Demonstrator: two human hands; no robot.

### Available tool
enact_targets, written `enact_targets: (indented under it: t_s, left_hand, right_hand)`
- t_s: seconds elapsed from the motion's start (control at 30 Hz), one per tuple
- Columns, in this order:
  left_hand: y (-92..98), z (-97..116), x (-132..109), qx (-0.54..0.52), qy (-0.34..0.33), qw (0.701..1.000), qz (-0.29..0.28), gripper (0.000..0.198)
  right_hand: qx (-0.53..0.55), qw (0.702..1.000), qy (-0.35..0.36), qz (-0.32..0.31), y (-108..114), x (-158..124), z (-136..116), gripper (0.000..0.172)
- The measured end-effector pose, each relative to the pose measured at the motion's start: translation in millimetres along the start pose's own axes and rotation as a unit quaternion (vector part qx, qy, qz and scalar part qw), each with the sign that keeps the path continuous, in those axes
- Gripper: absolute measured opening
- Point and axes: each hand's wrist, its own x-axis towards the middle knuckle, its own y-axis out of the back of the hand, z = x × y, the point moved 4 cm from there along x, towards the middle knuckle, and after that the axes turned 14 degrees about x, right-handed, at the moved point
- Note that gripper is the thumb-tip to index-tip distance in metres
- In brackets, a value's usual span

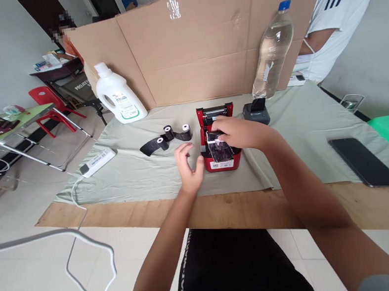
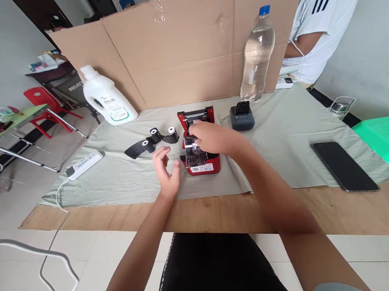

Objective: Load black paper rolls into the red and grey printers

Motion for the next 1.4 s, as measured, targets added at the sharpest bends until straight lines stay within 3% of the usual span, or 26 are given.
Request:
enact_targets:
  t_s: [0.1,0.2,0.37,0.47,0.57,0.6,0.67,0.7,0.77,0.9,1.0,1.13,1.2,1.27,1.33,1.4]
  left_hand:
    - [-3.4,-12.8,2.0,-0.122,0.104,0.987,-0.022,0.037]
    - [-5.2,-16.4,2.8,-0.181,0.156,0.970,-0.049,0.048]
    - [0.5,-13.4,5.7,-0.171,0.194,0.965,-0.049,0.046]
    - [10.6,-20.6,11.9,-0.150,0.200,0.968,-0.007,0.043]
    - [31.2,-44.1,28.0,-0.073,0.222,0.972,0.024,0.038]
    - [39.0,-54.4,36.3,-0.026,0.231,0.973,0.007,0.036]
    - [50.0,-75.6,56.1,0.089,0.234,0.962,-0.109,0.031]
    - [54.7,-85.4,66.4,0.165,0.221,0.945,-0.173,0.027]
    - [65.2,-103.4,86.1,0.295,0.218,0.903,-0.225,0.024]
    - [61.9,-126.8,103.9,0.393,0.240,0.816,-0.350,0.022]
    - [53.0,-131.6,102.9,0.412,0.241,0.781,-0.403,0.022]
    - [52.5,-128.1,102.4,0.458,0.250,0.747,-0.411,0.037]
    - [52.7,-122.7,106.8,0.482,0.241,0.754,-0.375,0.048]
    - [47.5,-115.1,114.0,0.490,0.204,0.791,-0.303,0.053]
    - [32.6,-107.3,120.9,0.471,0.143,0.833,-0.252,0.048]
    - [8.2,-102.3,127.1,0.431,0.082,0.860,-0.260,0.041]
  right_hand:
    - [0.030,0.998,0.058,0.021,-0.7,-10.9,-26.0,0.024]
    - [0.045,0.994,0.103,0.008,-16.3,-7.4,-41.8,0.024]
    - [0.090,0.985,0.144,0.003,-39.1,7.2,-38.3,0.021]
    - [0.114,0.982,0.146,0.039,-35.8,7.7,-31.9,0.026]
    - [0.128,0.979,0.134,0.083,-24.5,2.6,-29.6,0.032]
    - [0.130,0.979,0.127,0.095,-20.4,0.8,-29.2,0.032]
    - [0.134,0.978,0.112,0.113,-12.9,-1.8,-28.2,0.032]
    - [0.137,0.977,0.107,0.120,-9.8,-2.6,-27.6,0.033]
    - [0.143,0.976,0.099,0.132,-5.2,-2.9,-26.1,0.032]
    - [0.145,0.976,0.086,0.135,-3.1,-1.8,-23.1,0.031]
    - [0.146,0.977,0.084,0.130,-3.9,-1.6,-22.5,0.031]
    - [0.141,0.977,0.086,0.134,-2.7,-2.1,-23.2,0.032]
    - [0.140,0.977,0.082,0.140,-0.7,-2.8,-23.2,0.034]
    - [0.140,0.975,0.081,0.152,2.4,-3.6,-22.9,0.034]
    - [0.141,0.972,0.084,0.168,5.8,-4.4,-22.1,0.034]
    - [0.144,0.969,0.087,0.181,8.5,-4.4,-20.3,0.033]
